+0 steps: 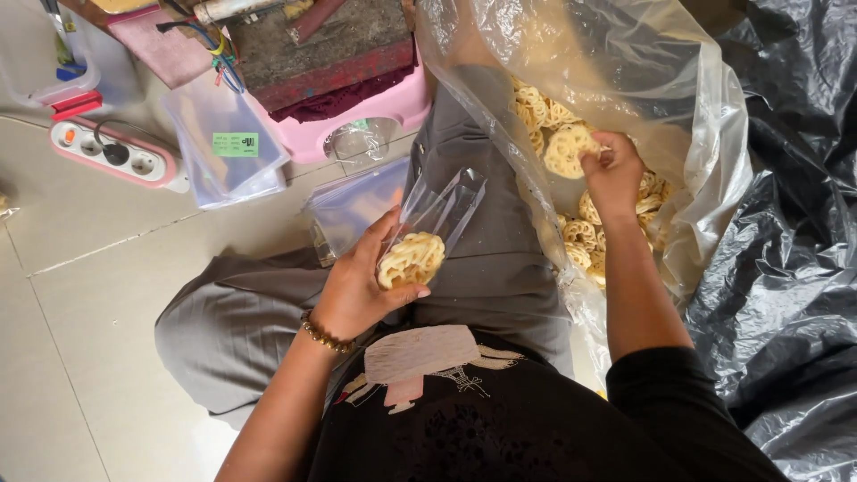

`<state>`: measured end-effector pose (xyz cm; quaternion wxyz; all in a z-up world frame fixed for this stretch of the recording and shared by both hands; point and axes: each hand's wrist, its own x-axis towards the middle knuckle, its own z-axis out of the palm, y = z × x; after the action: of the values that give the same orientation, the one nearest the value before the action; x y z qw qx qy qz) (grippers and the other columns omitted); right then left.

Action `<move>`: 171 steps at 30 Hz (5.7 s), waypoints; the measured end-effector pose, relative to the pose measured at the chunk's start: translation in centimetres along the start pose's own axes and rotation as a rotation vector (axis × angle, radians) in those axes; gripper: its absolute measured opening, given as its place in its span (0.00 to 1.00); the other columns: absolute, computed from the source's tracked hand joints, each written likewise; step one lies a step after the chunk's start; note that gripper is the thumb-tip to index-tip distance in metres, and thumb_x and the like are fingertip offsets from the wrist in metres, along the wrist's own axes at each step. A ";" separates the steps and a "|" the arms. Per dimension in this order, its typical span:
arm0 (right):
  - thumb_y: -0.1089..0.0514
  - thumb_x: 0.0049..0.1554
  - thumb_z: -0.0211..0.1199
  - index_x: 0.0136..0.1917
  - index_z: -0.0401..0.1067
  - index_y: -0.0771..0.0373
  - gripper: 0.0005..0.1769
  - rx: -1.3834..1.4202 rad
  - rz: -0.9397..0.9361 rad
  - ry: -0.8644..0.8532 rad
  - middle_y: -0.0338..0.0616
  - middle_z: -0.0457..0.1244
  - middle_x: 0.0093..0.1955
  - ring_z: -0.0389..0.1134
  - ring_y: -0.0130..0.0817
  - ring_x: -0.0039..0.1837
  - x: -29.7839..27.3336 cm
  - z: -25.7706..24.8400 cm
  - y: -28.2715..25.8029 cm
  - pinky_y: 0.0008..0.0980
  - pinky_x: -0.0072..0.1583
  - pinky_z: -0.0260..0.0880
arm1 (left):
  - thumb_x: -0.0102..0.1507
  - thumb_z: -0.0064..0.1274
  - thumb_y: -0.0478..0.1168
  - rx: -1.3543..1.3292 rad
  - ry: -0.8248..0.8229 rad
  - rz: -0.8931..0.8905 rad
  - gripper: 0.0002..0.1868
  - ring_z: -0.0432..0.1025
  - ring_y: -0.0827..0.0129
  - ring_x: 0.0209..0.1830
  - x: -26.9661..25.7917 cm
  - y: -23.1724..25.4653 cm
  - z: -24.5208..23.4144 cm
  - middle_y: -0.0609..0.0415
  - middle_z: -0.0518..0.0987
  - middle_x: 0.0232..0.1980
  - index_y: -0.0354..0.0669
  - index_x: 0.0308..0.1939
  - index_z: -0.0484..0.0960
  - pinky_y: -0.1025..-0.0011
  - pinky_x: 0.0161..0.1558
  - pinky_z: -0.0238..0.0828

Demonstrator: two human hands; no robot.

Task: Manually packaging individual crackers into small plastic bags and sealing them with a heat sealer.

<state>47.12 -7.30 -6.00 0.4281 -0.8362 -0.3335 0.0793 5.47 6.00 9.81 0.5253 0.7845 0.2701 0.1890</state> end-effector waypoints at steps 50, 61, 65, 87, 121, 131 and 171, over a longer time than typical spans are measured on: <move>0.50 0.61 0.63 0.58 0.75 0.68 0.20 0.484 -0.707 -0.831 0.57 0.69 0.61 0.67 0.52 0.68 -4.2 -2.3 -26.3 0.55 0.73 0.54 | 0.49 0.75 0.52 -0.099 0.082 0.029 0.49 0.76 0.37 0.56 -1.3 -1.1 0.2 0.38 0.81 0.58 0.41 0.70 0.72 0.49 0.51 0.77; 0.68 0.55 0.68 0.50 0.73 0.68 0.10 0.622 -0.554 -0.863 0.55 0.69 0.54 0.70 0.45 0.60 -4.0 -1.5 -24.2 0.51 0.73 0.55 | 0.49 0.76 0.50 -0.041 0.238 -0.099 0.42 0.80 0.52 0.39 -0.6 -0.7 0.0 0.42 0.83 0.54 0.41 0.65 0.78 0.61 0.37 0.77; 0.68 0.56 0.67 0.52 0.72 0.71 0.10 0.633 -0.532 -0.809 0.57 0.69 0.54 0.70 0.46 0.61 -4.3 -1.3 -23.6 0.50 0.72 0.57 | 0.55 0.71 0.47 -0.058 0.218 -0.110 0.37 0.78 0.39 0.51 -0.4 0.7 -0.6 0.36 0.81 0.56 0.37 0.65 0.77 0.56 0.46 0.79; 0.72 0.58 0.65 0.49 0.75 0.66 0.07 0.499 -0.503 -0.517 0.46 0.71 0.52 0.72 0.40 0.57 -9.2 -1.6 -24.4 0.52 0.78 0.52 | 0.66 0.54 0.53 -0.224 0.072 0.395 0.37 0.67 0.38 0.73 -2.9 11.1 -2.5 0.34 0.68 0.72 0.31 0.70 0.66 0.45 0.73 0.66; 0.67 0.61 0.59 0.51 0.72 0.81 0.10 1.159 0.113 -0.601 0.66 0.66 0.49 0.72 0.44 0.49 -9.6 2.8 -22.0 0.42 0.50 0.79 | 0.71 0.49 0.44 -0.639 0.326 0.179 0.22 0.72 0.48 0.64 0.6 -0.3 1.5 0.36 0.77 0.63 0.33 0.64 0.75 0.48 0.64 0.71; 0.66 0.62 0.59 0.50 0.74 0.79 0.10 1.205 0.123 -0.576 0.66 0.67 0.52 0.73 0.47 0.55 -10.2 2.5 -22.8 0.42 0.58 0.77 | 0.64 0.62 0.34 -0.502 0.405 0.148 0.06 0.79 0.63 0.50 1.0 2.9 -1.0 0.49 0.83 0.45 0.39 0.44 0.86 0.62 0.53 0.78; 0.73 0.53 0.71 0.47 0.80 0.67 0.09 0.410 -0.586 -0.549 0.47 0.67 0.38 0.71 0.38 0.42 -4.9 3.0 -27.1 0.37 0.49 0.72 | 0.59 0.56 0.25 -0.116 0.428 0.018 0.22 0.81 0.56 0.42 3.3 1.0 -7.3 0.48 0.83 0.34 0.41 0.57 0.83 0.55 0.44 0.81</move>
<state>28.84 2.78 12.22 0.4850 -0.5523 -0.6348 0.2381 4.06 12.98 13.53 0.4983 0.6974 0.3571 0.3711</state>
